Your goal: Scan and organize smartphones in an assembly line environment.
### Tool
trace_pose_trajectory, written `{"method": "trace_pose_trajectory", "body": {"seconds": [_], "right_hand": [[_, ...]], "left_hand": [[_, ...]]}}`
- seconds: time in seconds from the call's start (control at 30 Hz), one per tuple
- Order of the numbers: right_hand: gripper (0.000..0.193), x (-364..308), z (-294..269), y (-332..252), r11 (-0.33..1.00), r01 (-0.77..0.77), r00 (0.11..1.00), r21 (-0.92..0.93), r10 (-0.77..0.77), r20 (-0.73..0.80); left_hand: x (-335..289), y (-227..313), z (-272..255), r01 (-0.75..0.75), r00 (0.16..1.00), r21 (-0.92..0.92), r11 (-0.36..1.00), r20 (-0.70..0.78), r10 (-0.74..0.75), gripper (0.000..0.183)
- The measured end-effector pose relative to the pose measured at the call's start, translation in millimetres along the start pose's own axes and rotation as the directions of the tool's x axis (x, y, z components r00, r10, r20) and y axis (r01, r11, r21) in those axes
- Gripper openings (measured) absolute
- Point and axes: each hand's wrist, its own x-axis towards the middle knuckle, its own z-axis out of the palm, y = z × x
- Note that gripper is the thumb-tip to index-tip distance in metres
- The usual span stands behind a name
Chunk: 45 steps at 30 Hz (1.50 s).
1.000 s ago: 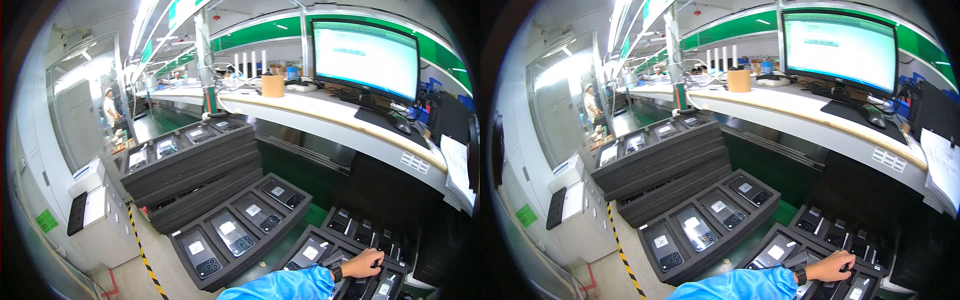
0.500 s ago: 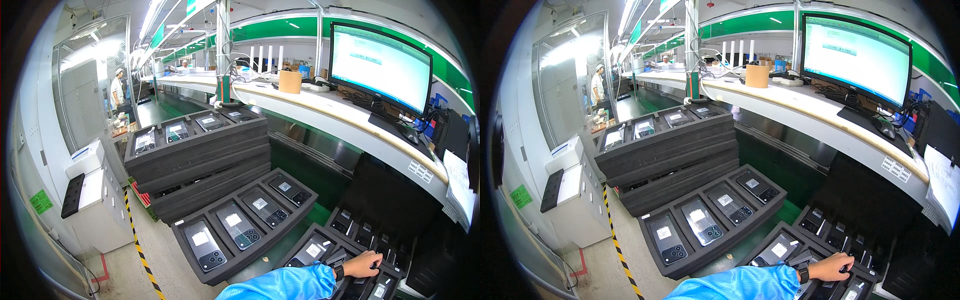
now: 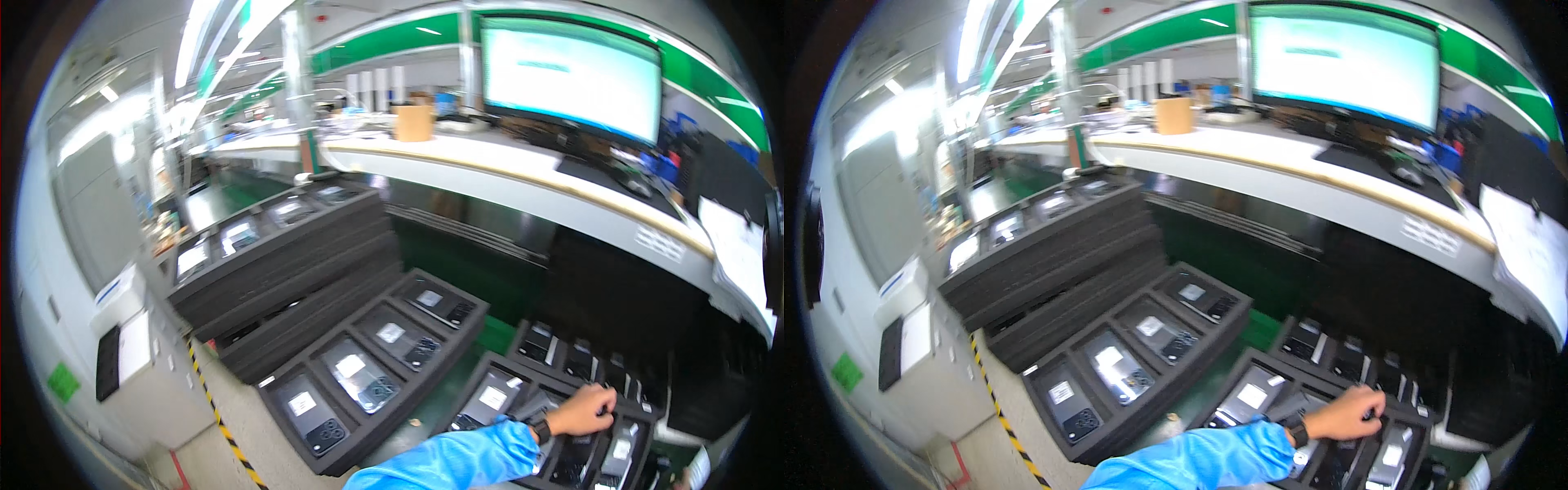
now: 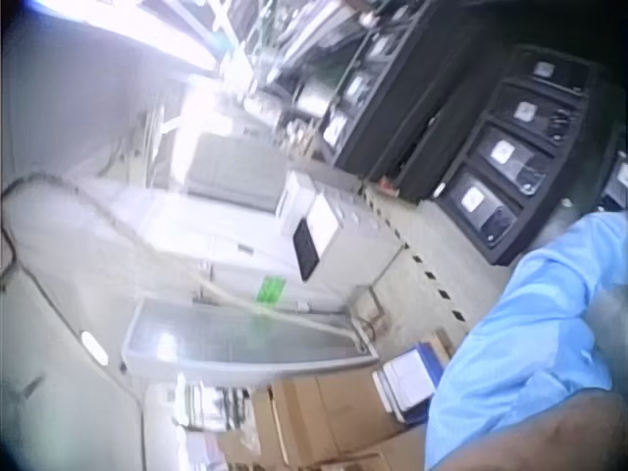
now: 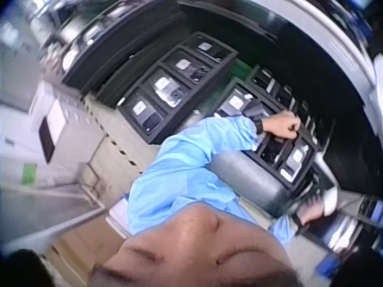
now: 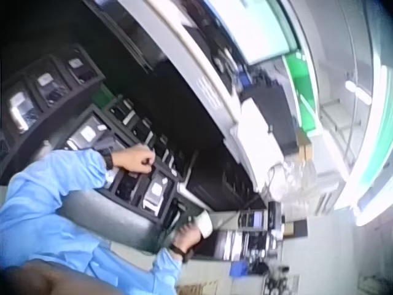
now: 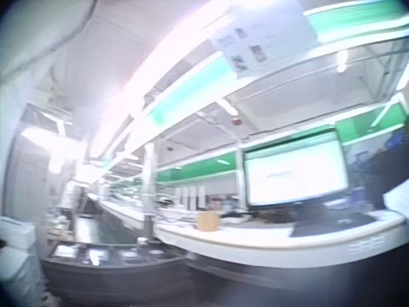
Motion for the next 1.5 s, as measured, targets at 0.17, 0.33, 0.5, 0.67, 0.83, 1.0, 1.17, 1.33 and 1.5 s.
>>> {"method": "trace_pose_trajectory", "body": {"seconds": [0.17, 0.33, 0.5, 0.67, 0.83, 1.0, 1.17, 1.33, 1.5], "right_hand": [[0.019, -80, 134, 25, 0.866, 0.128, 0.731, -0.484, 0.248, 0.636], [0.035, -107, 191, 22, 0.527, 0.505, 0.467, -0.684, 0.499, 0.730], [0.046, -103, 165, 19, 0.347, 0.674, 0.567, -0.652, 0.323, 0.758], [0.036, -97, 129, 15, 0.547, 0.535, 0.814, -0.644, -0.127, 0.567], [0.041, -50, 84, 31, 0.066, 0.566, 0.458, -0.822, -0.854, 0.247], [0.068, -41, 81, 22, 0.404, 0.383, 0.887, -0.831, -0.413, 0.208], [0.030, -76, 107, 1, 0.948, 0.138, 0.946, -0.286, -0.040, 0.322], [0.025, -134, 170, 16, 0.840, -0.472, 0.415, -0.269, 0.481, 0.772], [0.019, -167, 218, 52, 0.845, -0.201, 0.395, -0.495, 0.532, 0.749]], "left_hand": [[4, 0, -27, -0.028, 0.999, -0.037, 0.999, -0.021, 0.028, 0.020], [3, -6, -39, 0.077, 0.992, -0.065, 0.995, 0.104, -0.070, 0.023], [6, 7, -27, 0.063, 0.988, 0.026, 0.998, 0.143, -0.066, 0.025], [-6, 13, -26, -0.005, 0.992, 0.228, 0.974, 0.122, -0.024, 0.027], [-8, 19, -22, -0.107, 0.974, 0.432, 0.896, 0.226, 0.008, 0.032], [-16, 19, -42, -0.024, 0.984, 0.308, 0.951, 0.173, -0.031, 0.032], [-38, 23, -92, 0.028, 0.998, 0.412, 0.911, 0.037, -0.047, 0.028], [-64, 17, -110, 0.072, 0.996, 0.424, 0.903, -0.079, -0.042, 0.028], [-60, 15, -99, 0.068, 0.996, 0.421, 0.904, -0.087, -0.034, 0.028]]}}
